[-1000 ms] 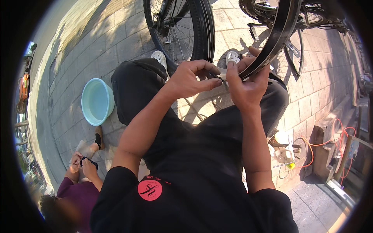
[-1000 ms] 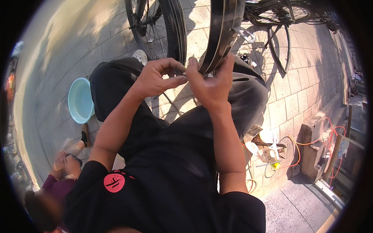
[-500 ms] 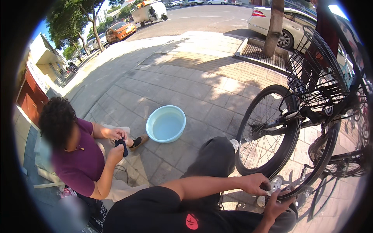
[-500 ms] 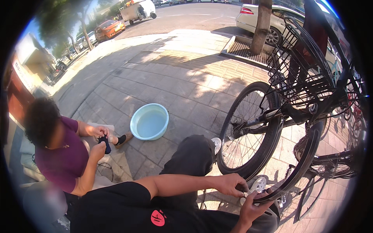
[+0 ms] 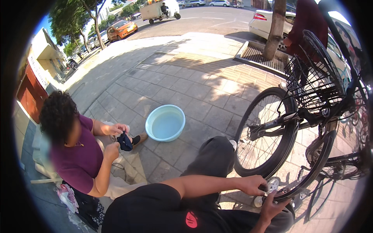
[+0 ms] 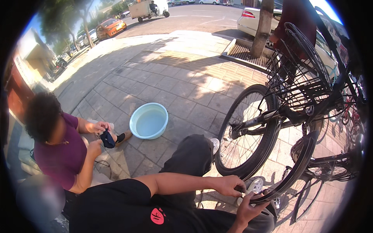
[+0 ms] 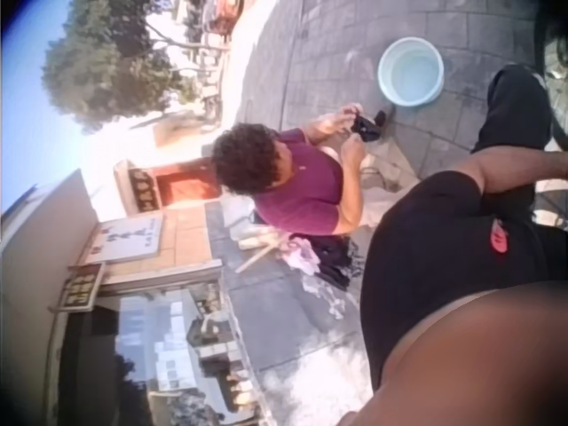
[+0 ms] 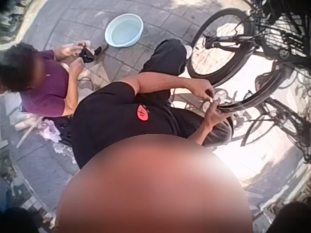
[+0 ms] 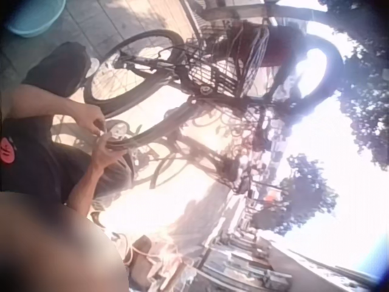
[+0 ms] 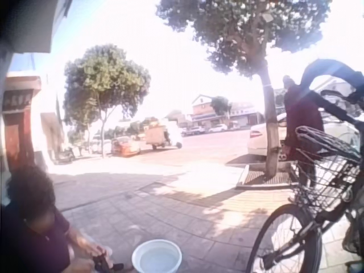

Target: The person removes the inner tube from a bicycle tire, inspects it, and then reinserts it into the tire. The person uses their hands to manipulate the tire and tube.

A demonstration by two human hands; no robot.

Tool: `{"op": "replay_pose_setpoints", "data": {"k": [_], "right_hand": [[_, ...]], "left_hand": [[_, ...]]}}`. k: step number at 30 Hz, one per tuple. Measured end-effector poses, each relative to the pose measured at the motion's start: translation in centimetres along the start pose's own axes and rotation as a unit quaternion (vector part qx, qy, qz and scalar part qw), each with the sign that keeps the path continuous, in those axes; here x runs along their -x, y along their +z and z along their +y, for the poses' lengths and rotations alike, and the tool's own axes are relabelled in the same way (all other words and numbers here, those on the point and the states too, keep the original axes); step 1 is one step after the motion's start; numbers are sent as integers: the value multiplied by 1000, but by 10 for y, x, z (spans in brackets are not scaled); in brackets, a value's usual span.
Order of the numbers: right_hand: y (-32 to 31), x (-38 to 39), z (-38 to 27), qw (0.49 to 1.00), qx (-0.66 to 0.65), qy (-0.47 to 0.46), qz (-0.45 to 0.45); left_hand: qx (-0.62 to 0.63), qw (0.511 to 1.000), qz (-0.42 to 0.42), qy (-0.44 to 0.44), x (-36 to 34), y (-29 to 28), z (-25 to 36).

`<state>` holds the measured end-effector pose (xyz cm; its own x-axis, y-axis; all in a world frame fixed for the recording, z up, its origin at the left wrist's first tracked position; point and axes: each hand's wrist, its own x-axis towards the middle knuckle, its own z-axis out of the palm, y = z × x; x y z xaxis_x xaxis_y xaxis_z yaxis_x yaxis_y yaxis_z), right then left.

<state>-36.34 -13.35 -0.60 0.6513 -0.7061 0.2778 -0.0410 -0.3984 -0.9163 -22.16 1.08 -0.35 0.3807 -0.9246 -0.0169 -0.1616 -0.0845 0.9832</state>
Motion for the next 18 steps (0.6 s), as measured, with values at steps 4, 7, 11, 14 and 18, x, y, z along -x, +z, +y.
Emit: {"op": "replay_pose_setpoints", "data": {"k": [4, 7, 11, 14, 18], "right_hand": [[4, 4, 4, 1000, -17, -7, 6], [4, 6, 0, 1000, -13, -10, 9], [1, -1, -12, 999, -35, 9, 37], [11, -8, -35, 993, -104, 55, 30], [6, -18, -57, 987, -135, 78, 43]], "left_hand": [[-6, 1000, -10, -17, 4, -2, 5], [-6, 1000, 11, 13, 4, 2, -3], [-9, 1000, 22, 20, 0, -4, 14], [81, 996, -29, -29, 8, -21, 17], [174, 980, -81, -55, 5, -20, 16]]}}
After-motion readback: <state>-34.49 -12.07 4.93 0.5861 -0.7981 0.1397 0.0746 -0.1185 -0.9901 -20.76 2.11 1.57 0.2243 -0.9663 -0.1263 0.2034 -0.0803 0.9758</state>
